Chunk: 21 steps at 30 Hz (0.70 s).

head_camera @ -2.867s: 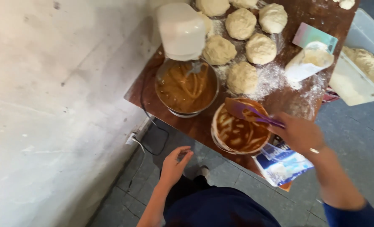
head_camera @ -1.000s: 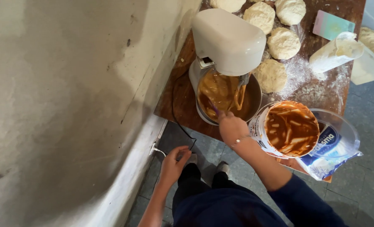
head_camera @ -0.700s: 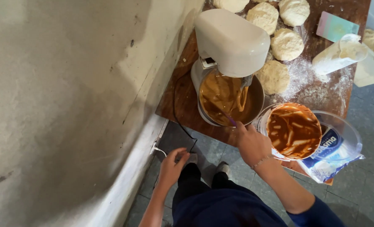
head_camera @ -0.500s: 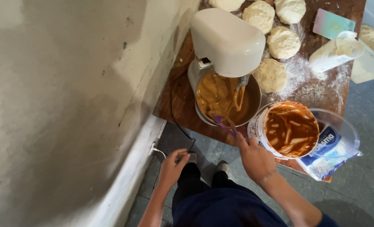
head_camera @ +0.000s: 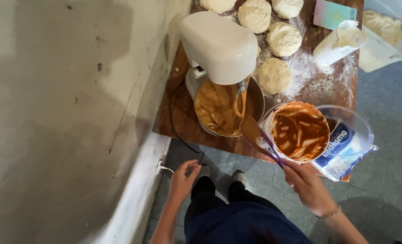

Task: Dividing dough into portions using a scale and then setting up a stand mixer for filling.

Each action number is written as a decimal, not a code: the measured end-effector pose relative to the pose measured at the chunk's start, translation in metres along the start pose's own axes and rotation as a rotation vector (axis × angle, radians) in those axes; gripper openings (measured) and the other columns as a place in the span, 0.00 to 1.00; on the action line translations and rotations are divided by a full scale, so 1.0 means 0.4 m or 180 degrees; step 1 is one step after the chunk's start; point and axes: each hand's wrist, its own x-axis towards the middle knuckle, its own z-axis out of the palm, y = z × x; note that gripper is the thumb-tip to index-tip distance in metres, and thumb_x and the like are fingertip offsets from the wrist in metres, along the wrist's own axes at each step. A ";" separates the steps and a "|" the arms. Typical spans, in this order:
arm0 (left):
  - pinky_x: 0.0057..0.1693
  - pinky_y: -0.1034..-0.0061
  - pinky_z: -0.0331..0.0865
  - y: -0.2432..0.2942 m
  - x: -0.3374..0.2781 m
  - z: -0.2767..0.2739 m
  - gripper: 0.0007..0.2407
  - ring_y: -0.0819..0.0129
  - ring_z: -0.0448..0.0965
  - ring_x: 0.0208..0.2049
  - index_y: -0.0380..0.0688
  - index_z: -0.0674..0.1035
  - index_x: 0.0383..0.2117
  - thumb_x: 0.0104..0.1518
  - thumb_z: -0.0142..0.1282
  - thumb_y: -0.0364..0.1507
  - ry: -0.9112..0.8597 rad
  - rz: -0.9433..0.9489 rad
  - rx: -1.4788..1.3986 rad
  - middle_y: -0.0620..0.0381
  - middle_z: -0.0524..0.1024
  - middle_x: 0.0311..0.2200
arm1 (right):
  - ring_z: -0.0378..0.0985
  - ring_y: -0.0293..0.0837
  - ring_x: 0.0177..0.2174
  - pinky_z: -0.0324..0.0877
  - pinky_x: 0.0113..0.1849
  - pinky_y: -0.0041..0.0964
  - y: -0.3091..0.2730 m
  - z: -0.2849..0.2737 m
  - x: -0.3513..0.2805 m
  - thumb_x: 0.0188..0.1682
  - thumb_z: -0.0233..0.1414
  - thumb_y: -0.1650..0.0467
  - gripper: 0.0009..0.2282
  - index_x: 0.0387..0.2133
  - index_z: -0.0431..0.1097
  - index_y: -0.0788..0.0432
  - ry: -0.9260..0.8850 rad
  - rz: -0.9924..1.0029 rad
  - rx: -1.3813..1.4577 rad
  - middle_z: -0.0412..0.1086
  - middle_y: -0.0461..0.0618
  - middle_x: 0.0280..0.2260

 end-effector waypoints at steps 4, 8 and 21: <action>0.50 0.73 0.73 -0.034 0.007 0.012 0.16 0.68 0.82 0.44 0.46 0.81 0.46 0.56 0.58 0.39 -0.0087 0.0161 0.0017 0.56 0.83 0.42 | 0.55 0.34 0.15 0.50 0.16 0.27 0.082 0.126 0.010 0.55 0.45 0.67 0.15 0.52 0.68 0.58 -0.0238 0.2018 0.3171 0.60 0.43 0.20; 0.50 0.73 0.73 -0.027 0.021 0.026 0.16 0.68 0.82 0.46 0.46 0.81 0.47 0.56 0.58 0.39 -0.0274 0.0050 -0.0001 0.56 0.83 0.43 | 0.50 0.32 0.12 0.45 0.15 0.26 0.074 0.206 0.000 0.55 0.45 0.66 0.12 0.47 0.66 0.58 -0.0071 0.2589 0.3998 0.57 0.42 0.19; 0.52 0.73 0.72 0.009 0.024 0.077 0.16 0.67 0.82 0.47 0.44 0.81 0.46 0.57 0.58 0.39 -0.0339 0.0290 0.0193 0.54 0.83 0.43 | 0.73 0.49 0.29 0.69 0.28 0.43 0.009 0.114 0.019 0.56 0.46 0.65 0.19 0.60 0.64 0.53 0.0707 0.0948 0.0548 0.69 0.51 0.31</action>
